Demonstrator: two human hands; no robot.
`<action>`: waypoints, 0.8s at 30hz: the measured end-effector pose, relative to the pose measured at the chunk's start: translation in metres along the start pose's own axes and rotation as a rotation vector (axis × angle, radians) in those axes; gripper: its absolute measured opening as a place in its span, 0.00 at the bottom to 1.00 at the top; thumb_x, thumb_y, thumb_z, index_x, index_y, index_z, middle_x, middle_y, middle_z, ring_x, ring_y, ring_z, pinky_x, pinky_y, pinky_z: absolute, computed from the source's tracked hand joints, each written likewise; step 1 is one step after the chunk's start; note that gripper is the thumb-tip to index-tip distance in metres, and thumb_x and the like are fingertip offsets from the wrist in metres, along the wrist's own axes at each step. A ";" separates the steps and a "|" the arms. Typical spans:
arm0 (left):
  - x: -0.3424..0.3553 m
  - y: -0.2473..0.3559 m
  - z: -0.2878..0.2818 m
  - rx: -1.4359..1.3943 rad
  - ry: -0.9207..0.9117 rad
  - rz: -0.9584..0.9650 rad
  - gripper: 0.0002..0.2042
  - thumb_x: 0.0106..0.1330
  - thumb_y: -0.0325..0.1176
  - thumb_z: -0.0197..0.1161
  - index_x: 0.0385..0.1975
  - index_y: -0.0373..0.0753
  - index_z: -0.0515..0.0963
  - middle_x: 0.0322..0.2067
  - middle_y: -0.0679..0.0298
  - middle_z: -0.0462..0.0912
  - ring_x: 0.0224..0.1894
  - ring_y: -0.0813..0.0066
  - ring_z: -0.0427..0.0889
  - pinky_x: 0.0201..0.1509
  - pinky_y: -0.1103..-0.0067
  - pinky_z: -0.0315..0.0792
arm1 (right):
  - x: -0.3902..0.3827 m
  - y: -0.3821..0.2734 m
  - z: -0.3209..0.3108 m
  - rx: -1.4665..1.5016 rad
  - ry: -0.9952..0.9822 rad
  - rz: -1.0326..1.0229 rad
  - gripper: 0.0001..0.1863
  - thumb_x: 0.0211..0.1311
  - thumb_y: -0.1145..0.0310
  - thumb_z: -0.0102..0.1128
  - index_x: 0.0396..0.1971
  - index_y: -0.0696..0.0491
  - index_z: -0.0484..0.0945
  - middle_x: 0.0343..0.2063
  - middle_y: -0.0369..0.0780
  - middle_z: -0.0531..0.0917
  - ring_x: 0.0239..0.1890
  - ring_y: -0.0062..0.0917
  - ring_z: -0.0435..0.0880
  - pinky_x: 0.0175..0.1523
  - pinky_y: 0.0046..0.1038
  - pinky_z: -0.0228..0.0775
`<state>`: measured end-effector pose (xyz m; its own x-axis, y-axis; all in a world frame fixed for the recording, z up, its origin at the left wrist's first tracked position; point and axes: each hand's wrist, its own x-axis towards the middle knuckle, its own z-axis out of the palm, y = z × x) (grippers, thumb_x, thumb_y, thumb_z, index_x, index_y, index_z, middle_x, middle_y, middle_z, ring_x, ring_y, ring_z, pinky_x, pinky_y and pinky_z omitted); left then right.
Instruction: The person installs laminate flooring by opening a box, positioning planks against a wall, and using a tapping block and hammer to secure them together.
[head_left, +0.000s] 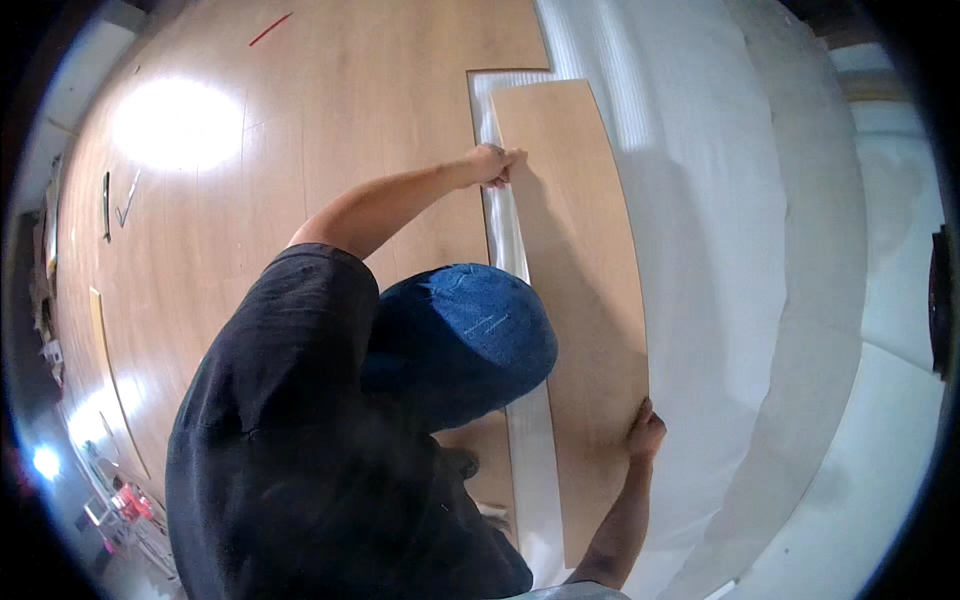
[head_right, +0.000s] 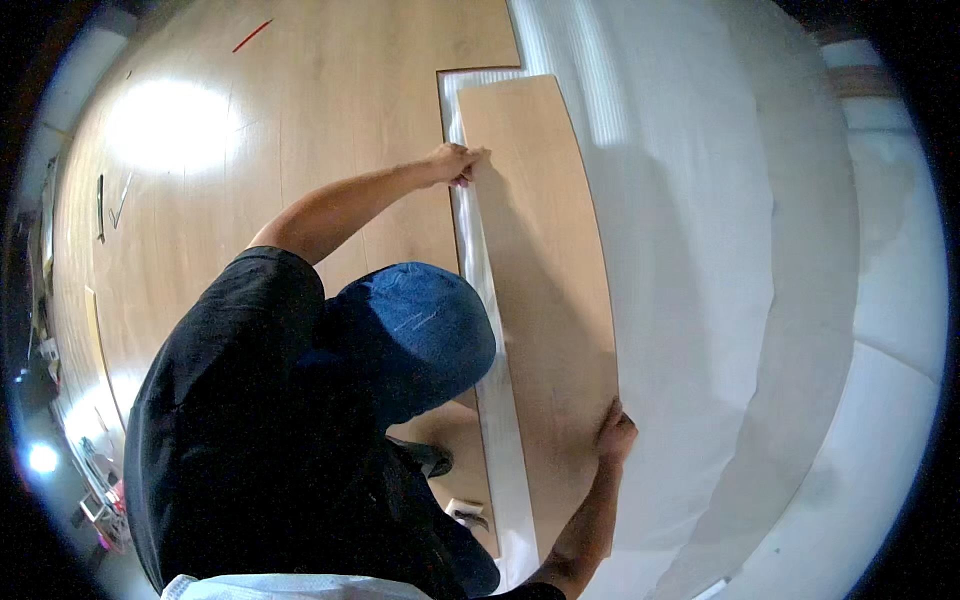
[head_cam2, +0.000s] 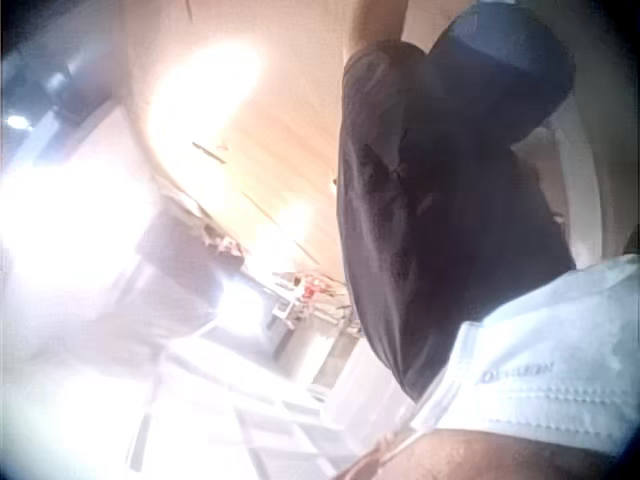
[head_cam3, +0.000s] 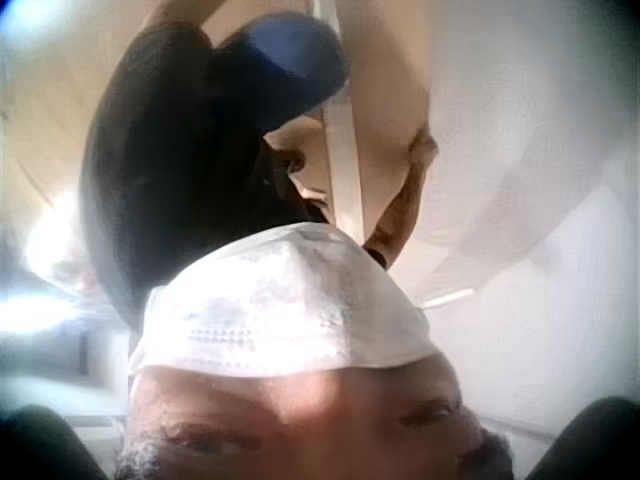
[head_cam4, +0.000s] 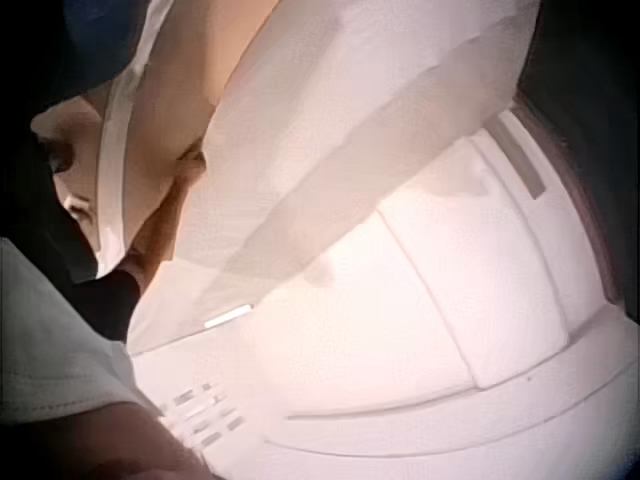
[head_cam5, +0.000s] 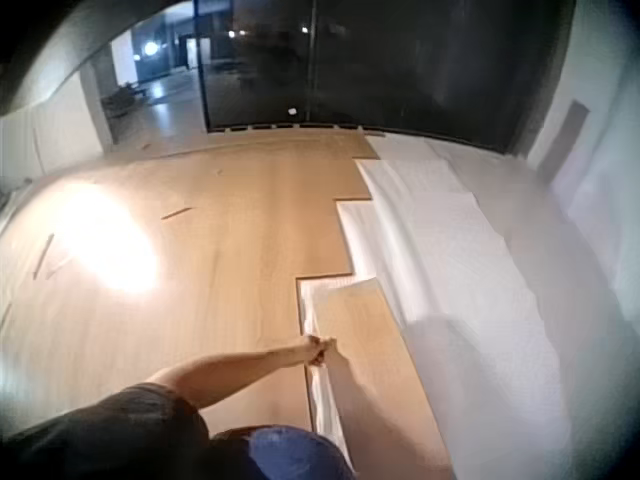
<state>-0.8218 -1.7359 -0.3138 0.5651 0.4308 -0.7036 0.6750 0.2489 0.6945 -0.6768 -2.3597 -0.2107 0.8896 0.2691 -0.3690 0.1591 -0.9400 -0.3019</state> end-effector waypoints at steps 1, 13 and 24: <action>0.015 -0.010 -0.012 0.096 0.038 -0.014 0.31 0.76 0.61 0.53 0.47 0.33 0.83 0.29 0.62 0.84 0.28 0.75 0.85 0.37 0.78 0.83 | 0.000 0.009 0.032 0.010 0.066 -0.114 0.35 0.77 0.45 0.52 0.21 0.65 0.75 0.14 0.39 0.72 0.21 0.26 0.65 0.31 0.37 0.66; 0.066 -0.016 -0.104 0.417 0.061 0.126 0.32 0.79 0.59 0.46 0.38 0.33 0.85 0.25 0.58 0.87 0.28 0.71 0.88 0.37 0.73 0.83 | 0.003 -0.089 0.147 0.027 -0.060 0.019 0.37 0.77 0.43 0.46 0.26 0.65 0.82 0.21 0.53 0.82 0.25 0.42 0.77 0.37 0.45 0.71; 0.072 -0.011 -0.114 0.491 0.029 -0.034 0.30 0.79 0.57 0.49 0.26 0.36 0.81 0.20 0.60 0.85 0.22 0.70 0.86 0.38 0.72 0.83 | 0.027 -0.088 0.137 -0.025 -0.110 0.046 0.34 0.75 0.44 0.50 0.27 0.64 0.83 0.22 0.54 0.84 0.25 0.46 0.83 0.35 0.46 0.74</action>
<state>-0.8428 -1.6084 -0.3547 0.5302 0.4555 -0.7151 0.8405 -0.1717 0.5139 -0.7250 -2.2405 -0.3142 0.8441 0.2460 -0.4764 0.1311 -0.9563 -0.2614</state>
